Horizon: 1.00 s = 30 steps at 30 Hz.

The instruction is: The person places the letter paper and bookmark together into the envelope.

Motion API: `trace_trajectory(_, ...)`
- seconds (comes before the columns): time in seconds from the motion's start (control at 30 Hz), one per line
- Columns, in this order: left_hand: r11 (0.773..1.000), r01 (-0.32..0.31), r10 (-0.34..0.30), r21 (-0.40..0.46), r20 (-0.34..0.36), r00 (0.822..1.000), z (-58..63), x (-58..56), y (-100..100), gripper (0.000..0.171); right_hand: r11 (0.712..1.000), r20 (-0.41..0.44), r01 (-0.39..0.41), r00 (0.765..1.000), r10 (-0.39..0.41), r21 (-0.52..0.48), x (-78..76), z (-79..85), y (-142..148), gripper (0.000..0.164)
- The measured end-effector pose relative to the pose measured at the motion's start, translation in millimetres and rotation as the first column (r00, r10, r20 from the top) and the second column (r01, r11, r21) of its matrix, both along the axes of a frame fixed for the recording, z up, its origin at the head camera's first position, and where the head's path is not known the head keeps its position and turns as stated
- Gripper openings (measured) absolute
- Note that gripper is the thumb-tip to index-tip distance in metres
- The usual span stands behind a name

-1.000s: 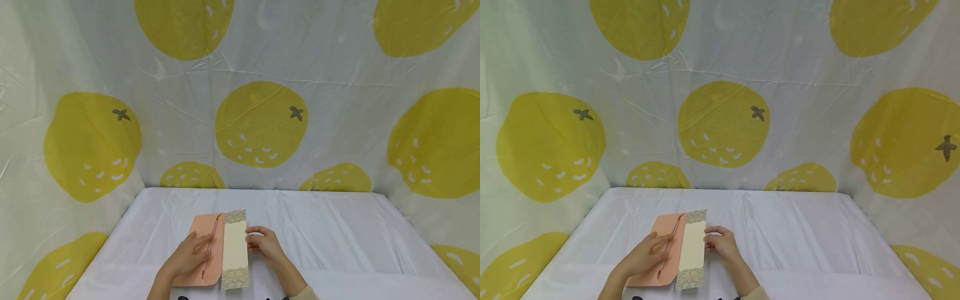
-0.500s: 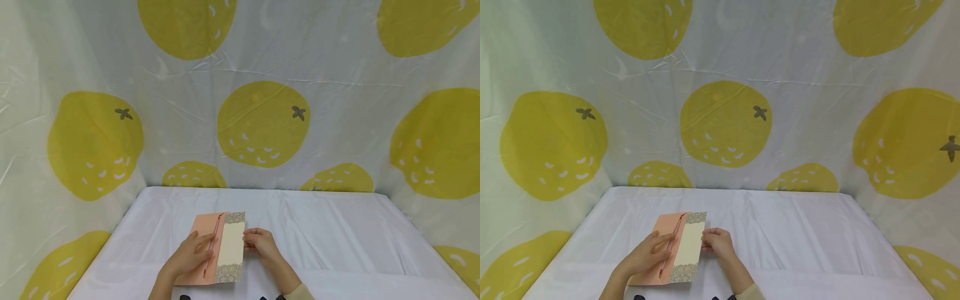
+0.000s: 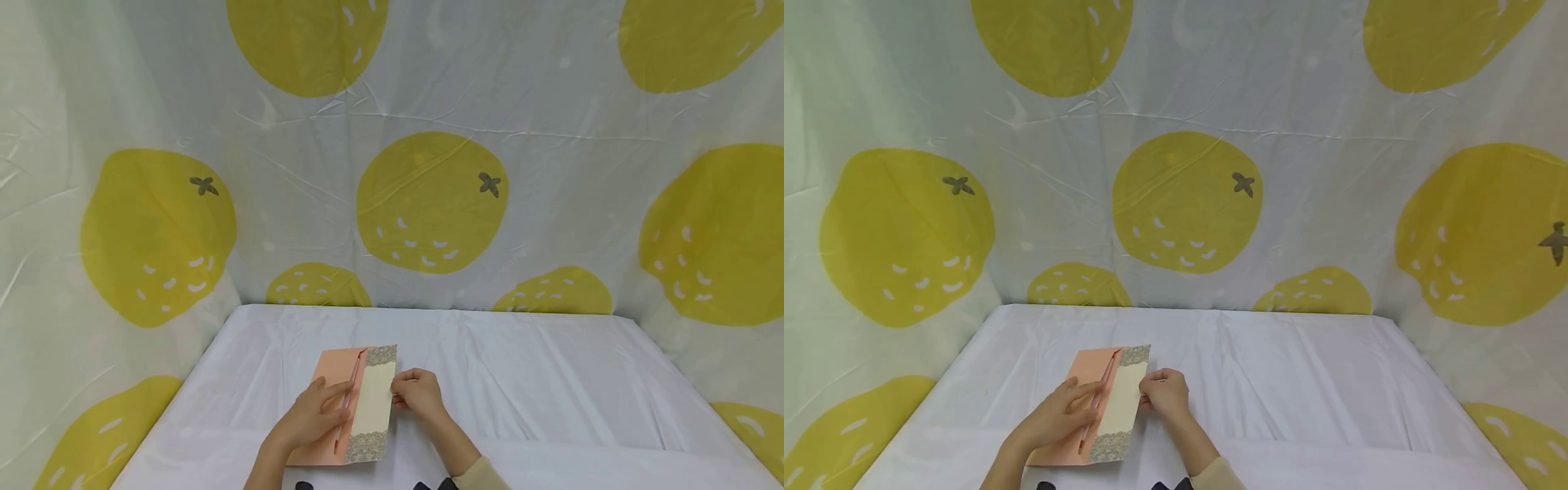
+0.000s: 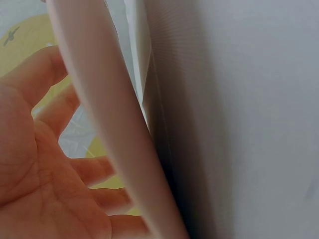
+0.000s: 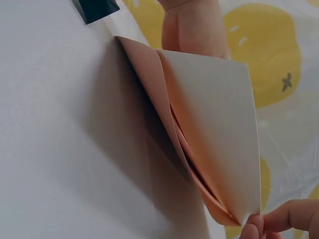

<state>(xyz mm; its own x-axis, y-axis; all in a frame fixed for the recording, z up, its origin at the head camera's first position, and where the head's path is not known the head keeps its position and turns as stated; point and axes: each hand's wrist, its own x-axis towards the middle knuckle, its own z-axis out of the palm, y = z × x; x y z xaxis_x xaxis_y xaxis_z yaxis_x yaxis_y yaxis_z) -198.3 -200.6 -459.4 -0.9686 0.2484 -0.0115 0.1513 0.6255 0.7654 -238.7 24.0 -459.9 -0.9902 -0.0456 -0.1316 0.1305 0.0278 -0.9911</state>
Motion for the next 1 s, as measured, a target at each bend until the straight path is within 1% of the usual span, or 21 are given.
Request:
trace_trajectory(0.17,1.0,0.0,0.0,0.0,-0.008,1.0,-0.7,-0.3,0,0.047,0.998,-0.016,0.027,1.0,-0.026,0.055,1.1,2.0,-5,0.01)
trace_trajectory(0.4,1.0,-0.006,0.006,0.007,-0.009,1.0,0.7,0.3,1,0.048,0.99,-0.03,0.044,0.999,-0.041,0.132,0.2,-1.4,-14,0.01)
trace_trajectory(0.57,1.0,-0.022,0.022,0.006,-0.004,1.0,1.2,0.8,2,0.047,0.991,-0.048,0.046,0.998,-0.04,0.125,-0.3,-4.1,-22,0.011)
trace_trajectory(0.83,1.0,-0.028,0.028,0.004,-0.003,1.0,0.7,0.3,2,0.047,0.988,-0.061,0.063,0.997,-0.055,0.142,-1.1,-5.7,-29,0.01)
trace_trajectory(1.0,1.0,-0.031,0.031,0.006,-0.005,1.0,0.3,0.3,2,0.047,0.99,-0.061,0.059,0.997,-0.052,0.131,-2.1,-7.9,-35,0.009)
